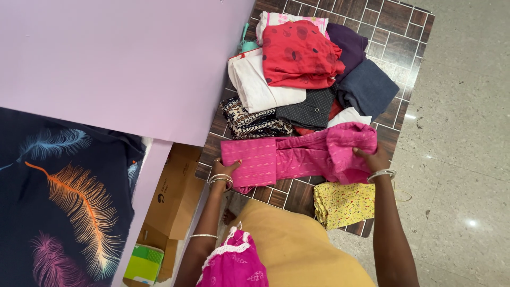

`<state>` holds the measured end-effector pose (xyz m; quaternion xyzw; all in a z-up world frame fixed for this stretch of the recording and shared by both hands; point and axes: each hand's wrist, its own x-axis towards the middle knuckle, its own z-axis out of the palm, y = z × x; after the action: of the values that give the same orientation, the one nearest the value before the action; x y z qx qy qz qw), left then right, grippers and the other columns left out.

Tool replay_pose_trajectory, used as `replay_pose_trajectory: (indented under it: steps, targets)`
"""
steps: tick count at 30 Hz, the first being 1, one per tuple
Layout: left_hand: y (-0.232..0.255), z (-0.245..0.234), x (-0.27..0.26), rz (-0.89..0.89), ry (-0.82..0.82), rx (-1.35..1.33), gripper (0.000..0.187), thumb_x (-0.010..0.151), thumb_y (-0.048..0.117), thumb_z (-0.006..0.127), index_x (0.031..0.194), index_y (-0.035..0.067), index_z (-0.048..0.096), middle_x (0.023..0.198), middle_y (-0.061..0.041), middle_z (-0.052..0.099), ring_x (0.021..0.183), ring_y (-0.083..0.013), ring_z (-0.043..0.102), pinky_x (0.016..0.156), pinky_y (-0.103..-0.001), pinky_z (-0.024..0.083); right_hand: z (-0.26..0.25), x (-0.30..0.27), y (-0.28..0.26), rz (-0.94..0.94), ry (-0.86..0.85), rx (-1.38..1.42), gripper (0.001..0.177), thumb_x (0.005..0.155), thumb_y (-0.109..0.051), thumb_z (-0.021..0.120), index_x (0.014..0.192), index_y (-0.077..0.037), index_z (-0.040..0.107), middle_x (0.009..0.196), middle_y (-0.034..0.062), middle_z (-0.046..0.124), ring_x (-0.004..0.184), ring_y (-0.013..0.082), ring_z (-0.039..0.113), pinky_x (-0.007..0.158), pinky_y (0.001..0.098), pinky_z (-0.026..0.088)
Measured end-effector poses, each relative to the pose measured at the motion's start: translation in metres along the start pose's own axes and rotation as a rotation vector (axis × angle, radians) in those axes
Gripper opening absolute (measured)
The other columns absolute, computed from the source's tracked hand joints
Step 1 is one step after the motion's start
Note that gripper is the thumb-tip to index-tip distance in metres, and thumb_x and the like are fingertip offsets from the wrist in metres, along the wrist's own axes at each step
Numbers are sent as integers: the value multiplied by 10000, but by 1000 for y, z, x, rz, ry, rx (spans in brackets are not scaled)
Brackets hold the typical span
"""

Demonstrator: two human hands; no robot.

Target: The person folds a dark blue feather-patterned sheet on a white surface, then folds a yellow cloth, a red cloth, and a pink cloth, placing each folded item on the sheet. The person smooths the sheet and the folded items with both hands.

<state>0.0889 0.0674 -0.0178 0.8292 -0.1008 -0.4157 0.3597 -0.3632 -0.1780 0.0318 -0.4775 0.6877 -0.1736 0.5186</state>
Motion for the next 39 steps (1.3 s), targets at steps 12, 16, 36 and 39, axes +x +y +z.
replay_pose_trajectory:
  steps: [12,16,36,39]
  targets:
    - [101,-16,-66,317,131,546,677,663,366,923,1149,7,620,1011,-218,736,884,-364,728,797,-472,584,4,-35,9,9,-11,-74,593,789,-340,843,1229,-13,616,1026,193,731,796,282,751,715,398,662]
    - [146,23,-96,364,137,700,918,687,354,879,1418,64,406,1061,-231,732,933,-401,723,845,-495,578,14,-48,9,-55,-29,-34,600,789,-303,851,1232,17,603,1032,197,725,815,287,756,733,388,660]
    - [39,105,-26,227,-222,286,1114,706,351,1003,1503,93,270,1433,-238,447,1316,-349,469,1077,-459,424,8,-38,26,-22,-48,65,648,783,-311,844,1270,33,589,1049,203,730,852,291,762,766,404,659]
    - [19,119,-27,130,-492,132,1259,661,339,1007,1506,30,127,1425,-214,498,1310,-309,546,1099,-413,459,5,-44,16,-19,-81,50,679,775,-303,843,1297,30,565,1074,206,721,860,300,761,768,406,663]
